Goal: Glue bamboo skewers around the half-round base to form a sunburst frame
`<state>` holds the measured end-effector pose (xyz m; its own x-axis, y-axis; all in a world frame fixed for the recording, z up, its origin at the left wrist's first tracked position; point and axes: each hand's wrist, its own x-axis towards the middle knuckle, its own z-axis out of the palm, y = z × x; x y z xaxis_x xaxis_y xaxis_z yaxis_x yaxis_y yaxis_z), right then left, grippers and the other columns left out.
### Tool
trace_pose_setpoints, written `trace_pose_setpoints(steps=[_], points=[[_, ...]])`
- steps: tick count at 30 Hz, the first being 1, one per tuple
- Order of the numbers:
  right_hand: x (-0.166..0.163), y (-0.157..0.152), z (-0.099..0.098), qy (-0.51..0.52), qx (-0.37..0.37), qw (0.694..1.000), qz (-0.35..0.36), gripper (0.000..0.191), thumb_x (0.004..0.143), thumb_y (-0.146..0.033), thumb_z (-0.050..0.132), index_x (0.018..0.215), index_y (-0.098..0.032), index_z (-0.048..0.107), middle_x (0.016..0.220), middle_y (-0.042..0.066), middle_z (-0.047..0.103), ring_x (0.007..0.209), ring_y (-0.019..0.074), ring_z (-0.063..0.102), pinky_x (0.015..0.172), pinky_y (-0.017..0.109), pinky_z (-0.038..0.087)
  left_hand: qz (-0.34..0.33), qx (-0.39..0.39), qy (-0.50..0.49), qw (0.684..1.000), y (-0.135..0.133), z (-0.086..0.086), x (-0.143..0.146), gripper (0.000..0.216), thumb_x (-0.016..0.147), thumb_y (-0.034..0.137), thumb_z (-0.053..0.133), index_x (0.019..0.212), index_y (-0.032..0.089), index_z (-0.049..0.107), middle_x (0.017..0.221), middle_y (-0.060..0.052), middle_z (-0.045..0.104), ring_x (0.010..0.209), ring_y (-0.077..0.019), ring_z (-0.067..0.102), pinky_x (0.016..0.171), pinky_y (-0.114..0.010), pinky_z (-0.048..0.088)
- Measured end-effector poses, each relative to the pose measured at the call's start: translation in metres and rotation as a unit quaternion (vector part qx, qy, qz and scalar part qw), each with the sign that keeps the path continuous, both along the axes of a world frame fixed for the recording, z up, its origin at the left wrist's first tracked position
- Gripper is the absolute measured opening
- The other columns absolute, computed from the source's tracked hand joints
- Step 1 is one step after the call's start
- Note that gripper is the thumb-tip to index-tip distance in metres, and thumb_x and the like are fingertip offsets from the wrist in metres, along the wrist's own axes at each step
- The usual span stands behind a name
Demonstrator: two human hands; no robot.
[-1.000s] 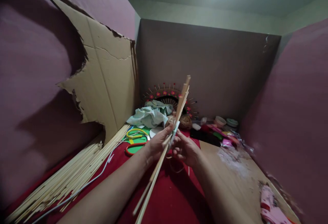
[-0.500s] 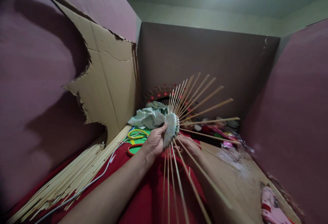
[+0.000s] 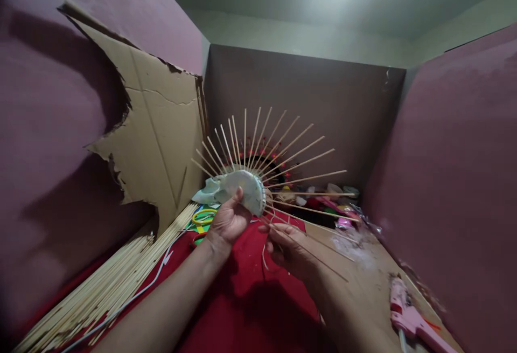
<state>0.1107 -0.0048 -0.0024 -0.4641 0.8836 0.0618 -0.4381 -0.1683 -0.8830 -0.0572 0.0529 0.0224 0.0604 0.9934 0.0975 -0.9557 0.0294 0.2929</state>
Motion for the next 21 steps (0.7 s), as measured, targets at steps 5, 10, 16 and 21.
trace_pose_setpoints(steps=[5, 10, 16, 21], points=[[-0.02, 0.016, -0.01, 0.021, -0.017, 1.0, -0.011, 0.029, 0.065, -0.038, 0.076, 0.086, -0.018, 0.067, 0.049, -0.005, 0.054, 0.037, 0.006, 0.041, 0.035, 0.019, 0.033, -0.01, -0.008, 0.016, 1.0, -0.004, -0.001, 0.006, 0.037, 0.082, 0.002, 0.051, 0.116, 0.014, 0.057, 0.088, -0.005, 0.072, 0.08, -0.0143, 0.068, 0.088, -0.03, 0.05], [-0.022, 0.004, -0.011, 0.025, -0.02, 0.997, -0.069, 0.036, 0.069, -0.043, 0.071, 0.093, -0.017, 0.065, 0.048, -0.007, 0.052, 0.035, 0.0036, 0.035, 0.036, 0.018, 0.028, 0.002, 0.03, 0.038, 0.999, -0.007, -0.002, 0.006, 0.037, 0.079, 0.003, 0.055, 0.112, 0.017, 0.059, 0.089, -0.004, 0.072, 0.084, -0.015, 0.067, 0.087, -0.03, 0.049], [-0.014, -0.012, 0.024, -0.172, 0.091, 0.965, -0.174, 0.033, 0.075, -0.044, 0.062, 0.087, -0.013, 0.065, 0.047, -0.004, 0.053, 0.035, 0.0038, 0.034, 0.035, 0.017, 0.018, -0.01, 0.139, 0.14, 0.98, -0.009, -0.011, 0.01, 0.023, 0.065, 0.01, 0.072, 0.087, 0.014, 0.067, 0.08, -0.004, 0.07, 0.076, -0.0173, 0.064, 0.075, -0.032, 0.051], [0.001, -0.006, 0.034, -0.271, 0.151, 0.922, -0.231, 0.026, 0.079, -0.04, 0.053, 0.075, -0.015, 0.061, 0.044, -0.005, 0.049, 0.037, 0.0058, 0.037, 0.038, 0.018, 0.026, 0.005, 0.173, 0.261, 0.95, -0.012, -0.015, 0.017, 0.014, 0.062, 0.015, 0.073, 0.075, 0.01, 0.068, 0.075, -0.005, 0.068, 0.07, -0.017, 0.062, 0.07, -0.03, 0.05]])
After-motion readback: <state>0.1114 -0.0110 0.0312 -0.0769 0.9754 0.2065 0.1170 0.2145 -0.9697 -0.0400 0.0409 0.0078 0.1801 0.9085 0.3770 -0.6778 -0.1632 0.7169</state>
